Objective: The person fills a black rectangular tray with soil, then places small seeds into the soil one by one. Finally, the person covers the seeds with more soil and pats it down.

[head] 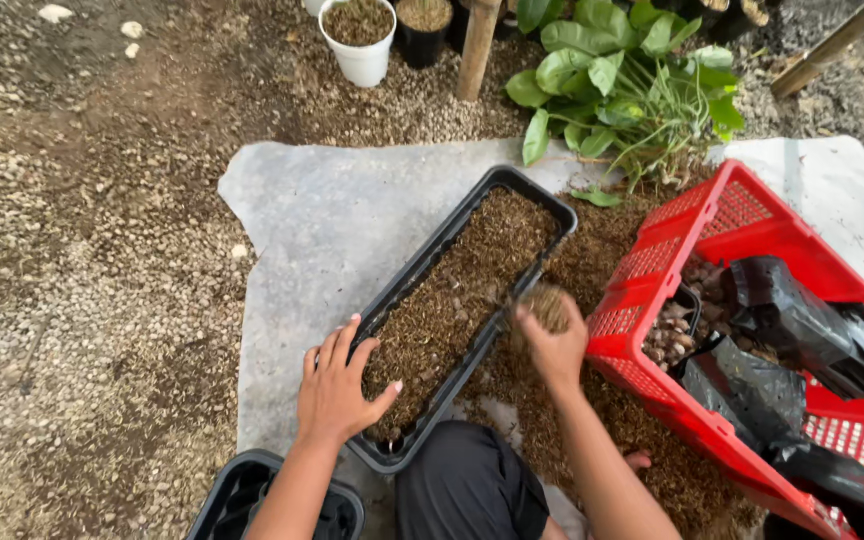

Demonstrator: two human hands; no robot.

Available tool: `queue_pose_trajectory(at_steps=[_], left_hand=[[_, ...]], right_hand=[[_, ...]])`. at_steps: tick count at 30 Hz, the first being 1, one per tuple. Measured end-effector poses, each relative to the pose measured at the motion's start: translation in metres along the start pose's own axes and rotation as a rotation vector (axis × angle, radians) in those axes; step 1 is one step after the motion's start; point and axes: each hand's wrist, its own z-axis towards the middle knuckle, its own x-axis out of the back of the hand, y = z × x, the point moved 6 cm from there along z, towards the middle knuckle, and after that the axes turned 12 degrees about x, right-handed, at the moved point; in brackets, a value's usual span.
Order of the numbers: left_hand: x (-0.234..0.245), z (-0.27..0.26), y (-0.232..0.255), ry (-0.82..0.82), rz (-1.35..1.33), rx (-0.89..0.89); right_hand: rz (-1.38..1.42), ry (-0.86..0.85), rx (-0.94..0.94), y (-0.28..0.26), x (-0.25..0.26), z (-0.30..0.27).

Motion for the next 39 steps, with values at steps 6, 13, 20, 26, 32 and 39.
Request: queue_pose_trajectory(at_steps=[6,13,20,26,32,39], left_hand=[[0.002,-0.001,-0.001,0.011,-0.032,0.003],[0.0,0.001,-0.002,0.002,-0.046,0.009],[0.003,0.002,0.0,0.034,-0.059,-0.003],[0.005,0.002,0.0,0.062,-0.059,-0.013],[0.0,0.0,-0.002,-0.008,-0.052,0.025],[-0.001,0.006,-0.003,-0.025,-0.039,0.035]], right_hand=[[-0.227,-0.239,0.247,-0.049,-0.039,0.052],[-0.391,-0.239,0.476,-0.049,-0.067,0.108],[-1.138,-0.997,0.41,-0.035,-0.114,0.08],[-0.45,0.285,0.527,0.05,-0.031,0.138],[-0.35,0.299,0.053,0.135,-0.021,0.153],[-0.956,0.021,0.471,0.167,-0.047,0.119]])
